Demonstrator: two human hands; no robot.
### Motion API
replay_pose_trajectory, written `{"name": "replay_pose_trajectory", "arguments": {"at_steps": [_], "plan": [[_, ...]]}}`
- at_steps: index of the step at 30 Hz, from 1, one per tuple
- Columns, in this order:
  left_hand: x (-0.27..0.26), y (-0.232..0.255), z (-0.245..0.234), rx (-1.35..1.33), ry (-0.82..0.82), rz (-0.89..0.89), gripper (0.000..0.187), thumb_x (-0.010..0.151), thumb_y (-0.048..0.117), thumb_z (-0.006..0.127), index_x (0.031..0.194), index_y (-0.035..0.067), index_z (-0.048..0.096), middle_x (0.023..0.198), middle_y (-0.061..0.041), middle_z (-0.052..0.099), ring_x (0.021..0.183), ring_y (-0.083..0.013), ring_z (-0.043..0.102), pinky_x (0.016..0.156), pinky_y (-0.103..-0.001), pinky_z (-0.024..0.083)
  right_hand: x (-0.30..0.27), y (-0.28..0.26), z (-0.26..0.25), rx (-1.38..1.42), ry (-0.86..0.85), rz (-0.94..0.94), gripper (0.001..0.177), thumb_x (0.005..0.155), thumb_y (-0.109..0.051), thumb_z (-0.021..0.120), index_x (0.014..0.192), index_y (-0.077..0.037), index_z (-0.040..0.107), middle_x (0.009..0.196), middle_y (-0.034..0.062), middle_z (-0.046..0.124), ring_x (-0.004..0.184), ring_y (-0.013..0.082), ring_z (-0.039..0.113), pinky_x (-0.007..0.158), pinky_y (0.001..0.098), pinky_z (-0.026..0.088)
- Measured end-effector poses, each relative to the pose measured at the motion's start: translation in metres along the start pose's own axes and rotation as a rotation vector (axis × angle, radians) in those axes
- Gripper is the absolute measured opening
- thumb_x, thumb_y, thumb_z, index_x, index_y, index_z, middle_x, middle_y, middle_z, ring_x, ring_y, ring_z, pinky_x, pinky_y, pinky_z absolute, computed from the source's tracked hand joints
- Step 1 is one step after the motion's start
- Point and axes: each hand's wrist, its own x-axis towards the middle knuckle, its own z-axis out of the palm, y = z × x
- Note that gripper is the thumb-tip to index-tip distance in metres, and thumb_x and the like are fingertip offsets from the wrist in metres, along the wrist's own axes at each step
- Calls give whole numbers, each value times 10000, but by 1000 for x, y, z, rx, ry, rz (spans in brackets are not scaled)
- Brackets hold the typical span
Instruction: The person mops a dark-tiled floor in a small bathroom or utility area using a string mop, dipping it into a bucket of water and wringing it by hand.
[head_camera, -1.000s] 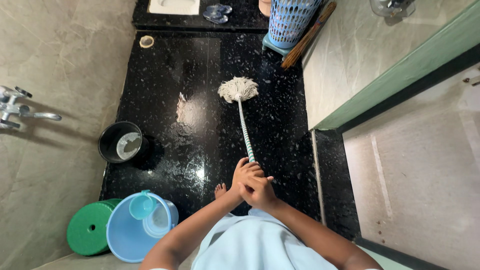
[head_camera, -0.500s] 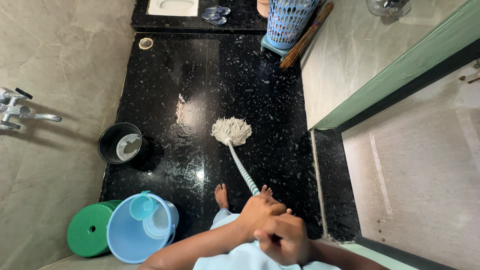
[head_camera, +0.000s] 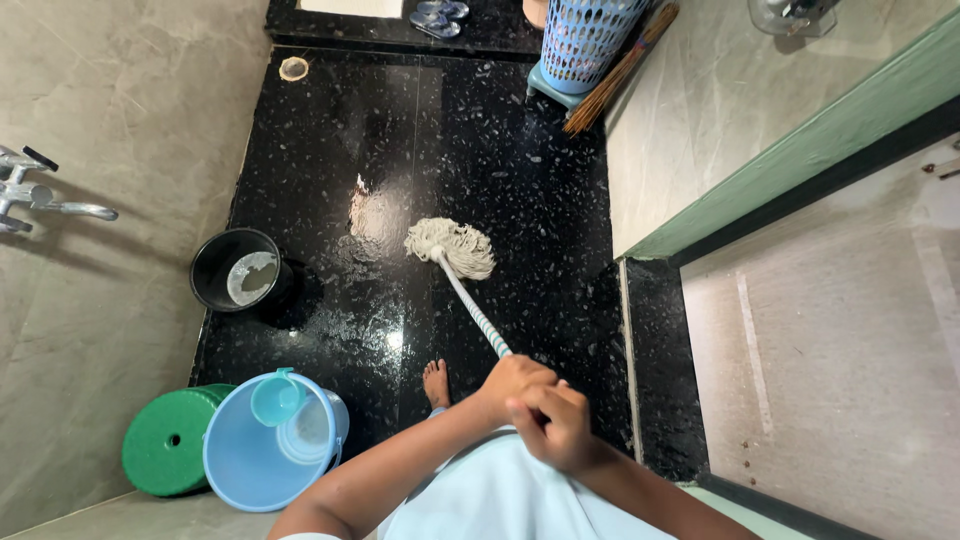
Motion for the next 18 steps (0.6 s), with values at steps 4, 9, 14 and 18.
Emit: {"name": "replay_pose_trajectory", "arguments": {"at_steps": [4, 9, 14, 18], "plan": [[-12, -82, 23, 15, -1, 39, 187, 685, 207, 701, 686, 130, 531, 692, 2, 570, 676, -217, 596, 701, -381, 465, 1, 76, 37, -132, -51, 8, 209, 892, -95, 693, 704, -41, 621, 545, 51, 611, 462, 169, 620, 443, 301, 463], [-7, -187, 28, 122, 291, -144, 257, 754, 260, 733, 755, 70, 559, 919, -118, 557, 960, -294, 523, 849, -430, 463, 49, 179, 88, -169, -59, 21, 153, 909, -105, 657, 785, -14, 657, 676, 137, 665, 593, 245, 688, 546, 349, 562], [9, -246, -4, 266, 240, -94, 250, 858, 279, 737, 1009, 81, 715, 1091, -106, 615, 1169, -305, 538, 1106, -571, 382, 109, 233, 125, -141, -33, 121, 209, 922, -117, 710, 765, 2, 638, 669, 140, 649, 571, 239, 634, 543, 354, 514], [2, -237, -32, -10, 242, -382, 314, 805, 307, 832, 829, 69, 629, 832, -81, 627, 832, -272, 586, 922, -453, 506, 121, 223, 138, -39, 38, 126, 162, 916, -87, 686, 794, 7, 635, 709, 131, 671, 589, 231, 648, 560, 344, 514]]}}
